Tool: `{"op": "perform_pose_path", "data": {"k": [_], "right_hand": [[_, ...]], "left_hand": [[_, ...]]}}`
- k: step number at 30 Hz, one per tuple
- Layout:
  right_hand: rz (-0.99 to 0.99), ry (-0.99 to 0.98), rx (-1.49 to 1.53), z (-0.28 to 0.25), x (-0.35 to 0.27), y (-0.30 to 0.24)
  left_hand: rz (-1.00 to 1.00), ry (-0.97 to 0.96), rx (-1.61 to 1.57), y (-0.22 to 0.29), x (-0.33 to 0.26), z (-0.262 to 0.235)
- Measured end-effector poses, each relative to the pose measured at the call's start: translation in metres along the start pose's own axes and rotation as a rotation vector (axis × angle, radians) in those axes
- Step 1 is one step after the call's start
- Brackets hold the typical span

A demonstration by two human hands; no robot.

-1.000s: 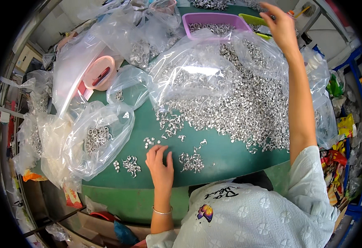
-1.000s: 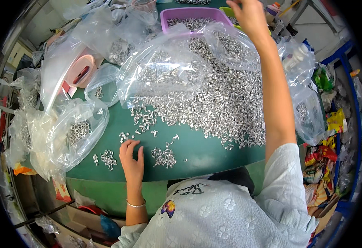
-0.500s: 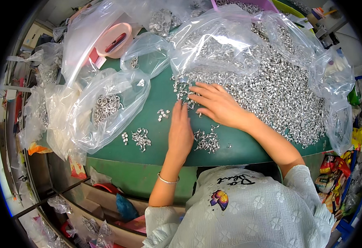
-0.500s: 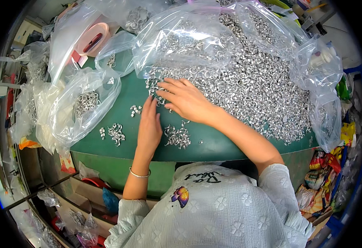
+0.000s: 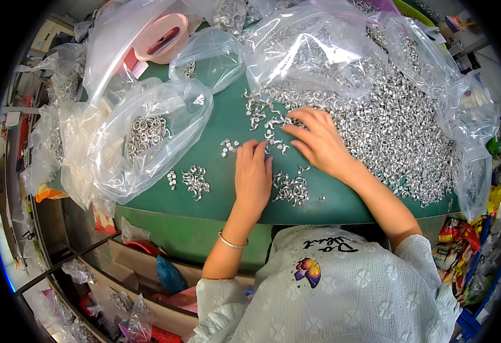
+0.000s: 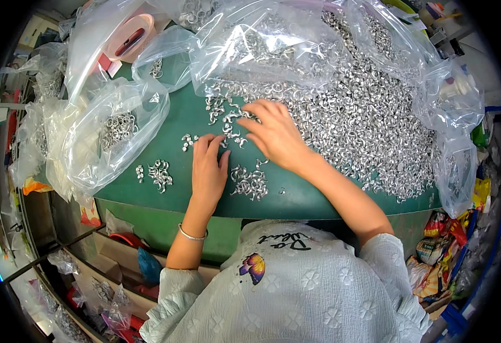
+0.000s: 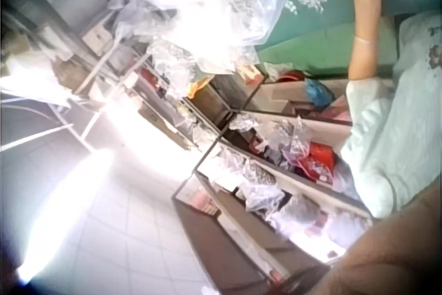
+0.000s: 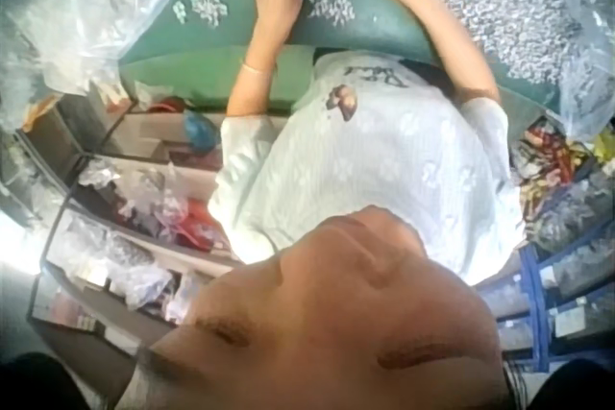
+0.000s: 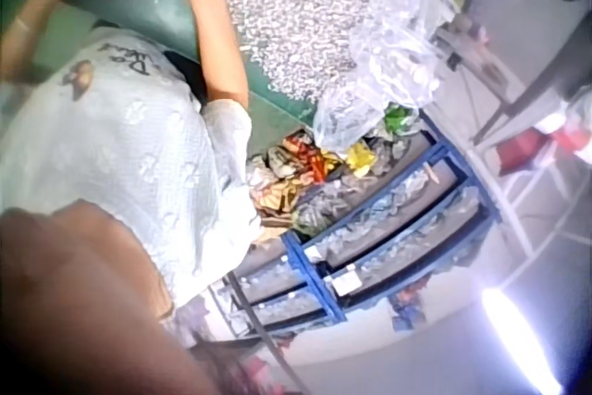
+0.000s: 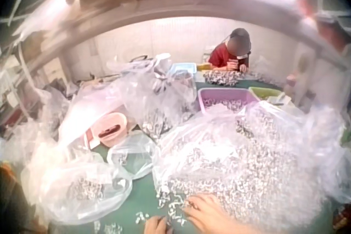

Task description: The person sorts small metal components by hand on a green workbench, moving individual pieces between piles and picking up a handful to place into a small container.

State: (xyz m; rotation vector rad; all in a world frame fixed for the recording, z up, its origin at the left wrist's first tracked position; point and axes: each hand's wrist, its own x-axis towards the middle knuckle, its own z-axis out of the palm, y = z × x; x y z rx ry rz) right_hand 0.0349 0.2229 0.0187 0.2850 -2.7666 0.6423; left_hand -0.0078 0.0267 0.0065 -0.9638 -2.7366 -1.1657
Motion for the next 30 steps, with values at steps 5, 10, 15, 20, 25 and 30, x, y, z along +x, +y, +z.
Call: {"op": "perform_pose_path", "data": {"k": [5, 10, 15, 20, 25, 30], "right_hand": [[0.01, 0.039, -0.127, -0.002, -0.006, 0.01], [0.022, 0.104, 0.054, 0.001, 0.002, 0.006], [-0.073, -0.047, -0.017, 0.009, 0.004, 0.001], [0.025, 0.032, -0.001, -0.008, 0.003, 0.01], [-0.043, -0.037, 0.052, 0.016, 0.03, -0.005], [0.003, -0.051, -0.009, 0.004, 0.017, 0.012]], "left_hand": [[-0.026, -0.077, -0.201, -0.004, -0.01, -0.003], [-0.107, 0.016, -0.483, 0.0, -0.003, -0.004], [-0.167, 0.044, -0.295, 0.001, 0.003, -0.015], [-0.053, 0.056, -0.087, -0.011, 0.002, -0.016], [0.053, 0.076, -0.011, -0.009, 0.027, -0.005], [-0.008, 0.043, 0.004, -0.014, 0.028, -0.016]]}}
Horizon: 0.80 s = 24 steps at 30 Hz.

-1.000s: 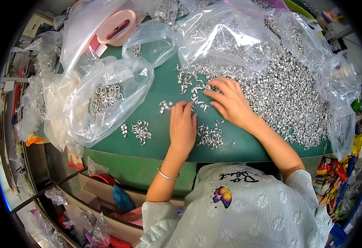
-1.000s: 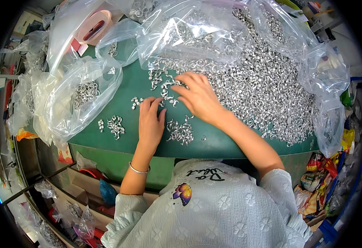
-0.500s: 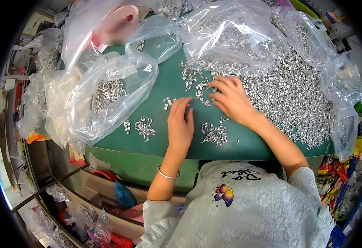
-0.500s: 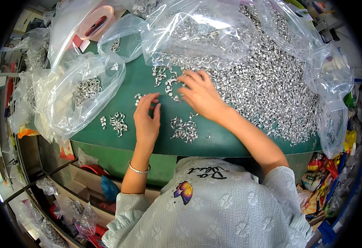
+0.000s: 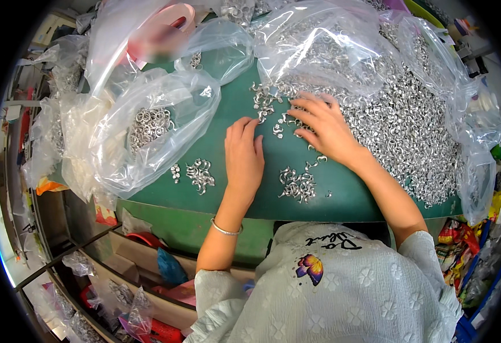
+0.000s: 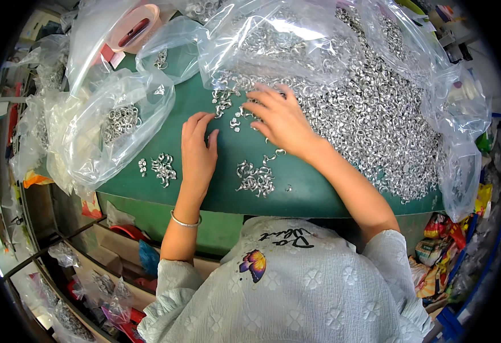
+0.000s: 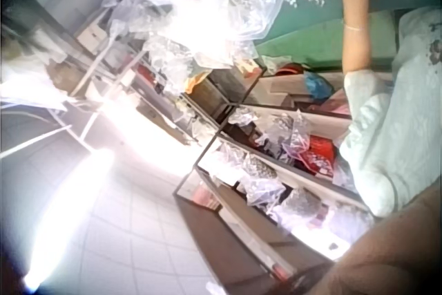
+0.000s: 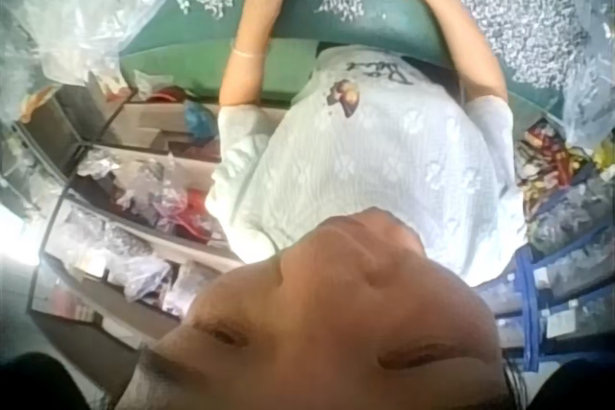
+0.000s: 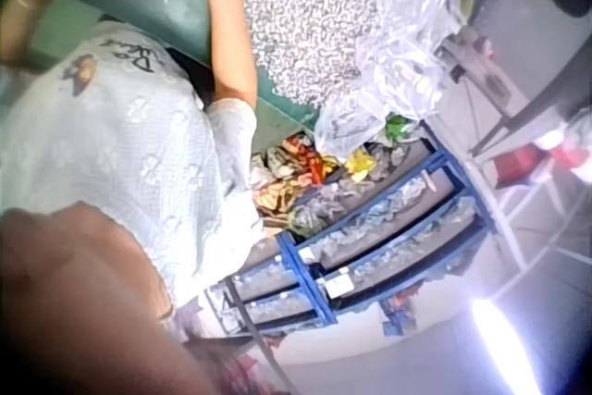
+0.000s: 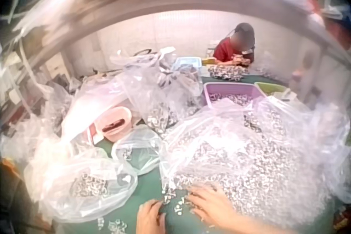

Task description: The person sorts small metal components by hand on a green workbench, moving individual pieces between piles and picking up a handful to place into a small container.

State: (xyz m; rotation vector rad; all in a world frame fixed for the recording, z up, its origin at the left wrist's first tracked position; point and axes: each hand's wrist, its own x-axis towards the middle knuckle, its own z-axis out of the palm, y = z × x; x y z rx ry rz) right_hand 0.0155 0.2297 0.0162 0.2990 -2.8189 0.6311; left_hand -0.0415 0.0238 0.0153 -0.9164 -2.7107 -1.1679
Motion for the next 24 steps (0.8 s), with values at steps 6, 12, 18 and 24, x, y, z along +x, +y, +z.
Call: {"op": "perform_pose_path", "data": {"k": [6, 12, 18, 24], "right_hand": [[0.058, 0.115, 0.067, -0.007, -0.017, -0.017], [-0.006, 0.101, -0.049, 0.003, -0.019, -0.024], [0.049, 0.064, -0.027, 0.004, -0.027, -0.03], [0.045, 0.071, -0.076, 0.008, -0.023, -0.028]], "left_hand": [[0.02, -0.028, -0.01, 0.011, -0.012, 0.004], [0.009, -0.042, -0.026, 0.015, -0.023, 0.004], [0.01, -0.054, -0.067, 0.012, -0.036, 0.004], [0.009, -0.058, -0.088, 0.021, -0.033, 0.005]]}}
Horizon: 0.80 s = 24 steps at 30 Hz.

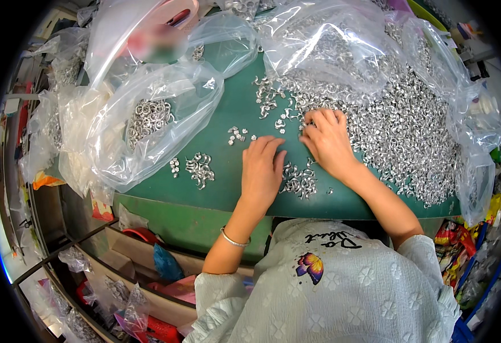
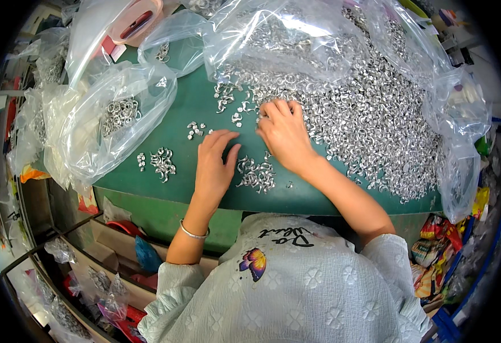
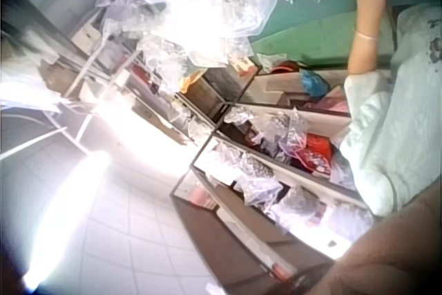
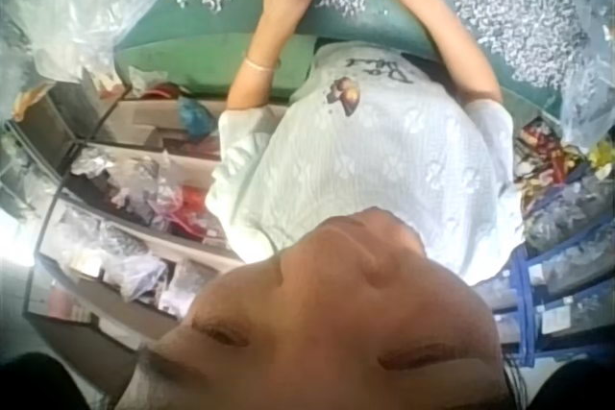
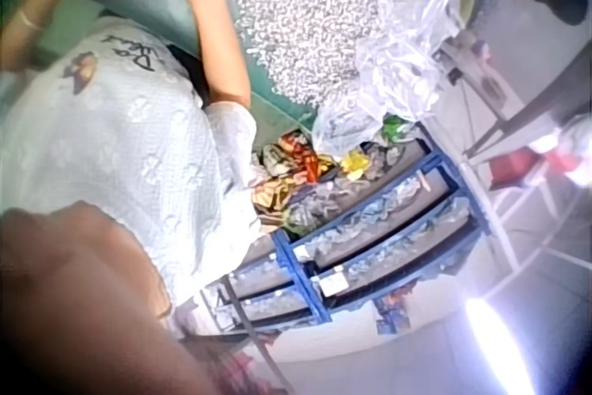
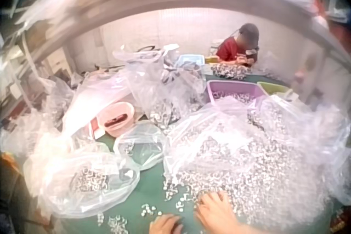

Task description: The person sorts small metal components by hand on a green workbench, moving individual pieces between piles and picking up a handful to place into a small container.

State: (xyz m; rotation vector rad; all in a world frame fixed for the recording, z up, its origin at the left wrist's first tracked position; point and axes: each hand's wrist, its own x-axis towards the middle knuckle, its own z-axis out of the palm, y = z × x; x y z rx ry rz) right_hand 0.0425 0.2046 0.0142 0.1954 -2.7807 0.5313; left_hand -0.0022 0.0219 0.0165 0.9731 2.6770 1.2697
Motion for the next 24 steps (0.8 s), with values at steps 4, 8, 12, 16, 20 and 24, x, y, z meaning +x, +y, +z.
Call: {"op": "perform_pose_path", "data": {"k": [4, 8, 12, 16, 20, 24], "right_hand": [[-0.099, -0.18, 0.17, -0.009, -0.016, -0.019], [0.026, 0.018, 0.301, -0.014, 0.005, -0.011], [0.003, 0.168, 0.258, 0.016, 0.05, 0.003], [-0.068, 0.038, 0.006, 0.03, 0.065, 0.008], [-0.04, -0.006, 0.033, 0.009, 0.046, 0.015], [0.026, -0.04, 0.134, 0.003, 0.047, 0.014]], "left_hand": [[-0.013, 0.073, 0.003, -0.014, 0.002, 0.0], [0.017, 0.119, 0.159, -0.027, 0.021, -0.002], [-0.017, 0.137, 0.292, -0.036, 0.04, 0.008], [0.038, 0.091, 0.25, -0.034, 0.045, 0.007], [0.073, -0.111, 0.065, -0.015, 0.017, -0.005], [0.085, -0.265, 0.02, -0.013, 0.004, -0.015]]}}
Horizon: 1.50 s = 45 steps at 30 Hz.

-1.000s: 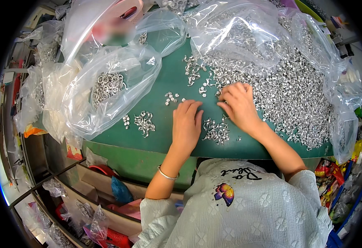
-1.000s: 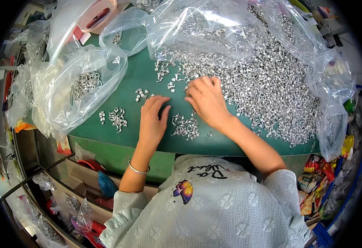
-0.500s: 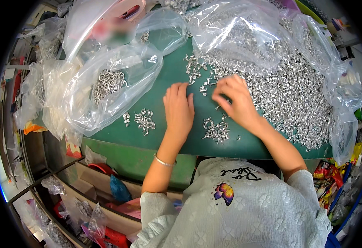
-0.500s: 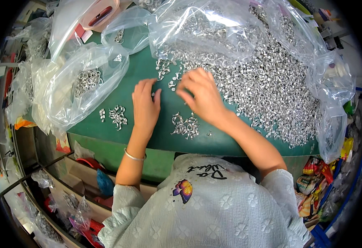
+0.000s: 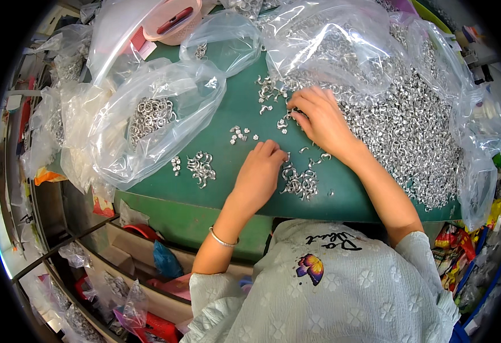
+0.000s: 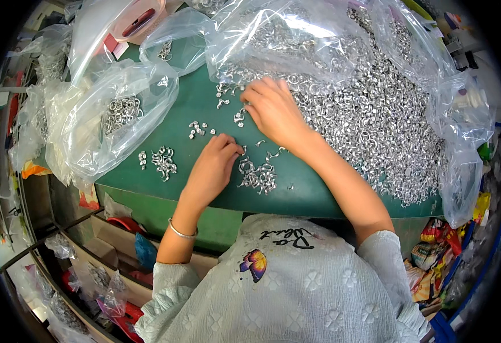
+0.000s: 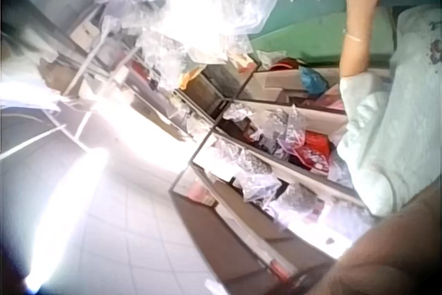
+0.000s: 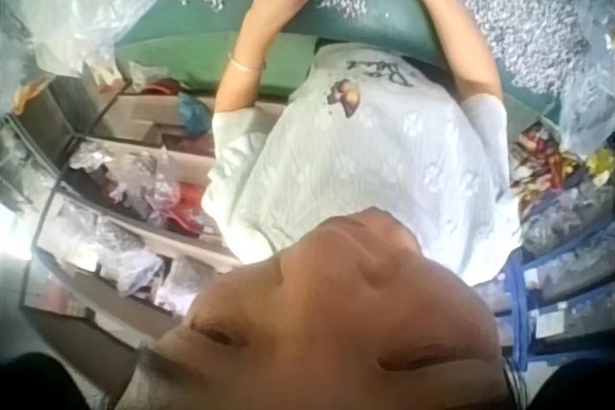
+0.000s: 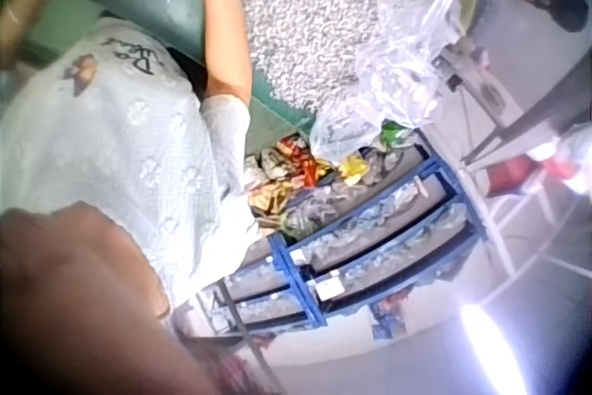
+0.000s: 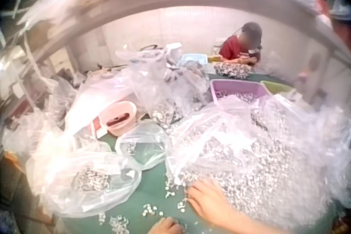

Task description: The person sorts small metal components by hand on a green workbench, moving individual pieces between piles and picking up a handful to place into a small container.

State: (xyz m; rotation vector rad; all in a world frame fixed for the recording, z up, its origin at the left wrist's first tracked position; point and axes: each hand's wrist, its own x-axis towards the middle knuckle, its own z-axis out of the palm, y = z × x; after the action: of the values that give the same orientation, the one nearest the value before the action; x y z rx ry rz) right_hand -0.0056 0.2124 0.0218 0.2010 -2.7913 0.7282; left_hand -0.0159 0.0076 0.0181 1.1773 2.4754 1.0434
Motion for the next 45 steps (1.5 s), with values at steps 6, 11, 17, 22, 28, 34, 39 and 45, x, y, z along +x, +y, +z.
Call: {"op": "perform_pose_path", "data": {"k": [6, 11, 17, 22, 28, 34, 39, 45], "right_hand": [[-0.172, 0.048, -0.138, 0.021, 0.008, 0.006], [-0.181, -0.13, 0.034, -0.002, -0.011, 0.013], [-0.075, 0.231, 0.166, 0.016, 0.022, 0.017], [-0.112, 0.103, -0.079, 0.03, 0.027, 0.008], [-0.031, 0.13, -0.021, -0.003, 0.003, 0.021], [-0.071, 0.088, -0.116, 0.01, -0.003, -0.002], [-0.007, 0.01, 0.022, -0.005, -0.008, 0.004], [-0.083, 0.064, -0.106, 0.011, -0.003, 0.006]], "left_hand": [[-0.006, 0.172, 0.007, 0.008, 0.025, 0.008], [-0.099, 0.109, -0.107, 0.024, -0.005, 0.023], [-0.042, 0.355, 0.117, 0.0, 0.03, 0.006], [-0.09, 0.341, 0.216, -0.02, 0.05, 0.011], [-0.094, 0.36, 0.104, -0.009, 0.032, 0.011], [-0.039, 0.243, 0.087, -0.009, 0.038, 0.016], [-0.074, 0.257, 0.089, -0.008, 0.03, 0.01], [-0.041, 0.199, 0.011, -0.007, 0.035, 0.02]]}}
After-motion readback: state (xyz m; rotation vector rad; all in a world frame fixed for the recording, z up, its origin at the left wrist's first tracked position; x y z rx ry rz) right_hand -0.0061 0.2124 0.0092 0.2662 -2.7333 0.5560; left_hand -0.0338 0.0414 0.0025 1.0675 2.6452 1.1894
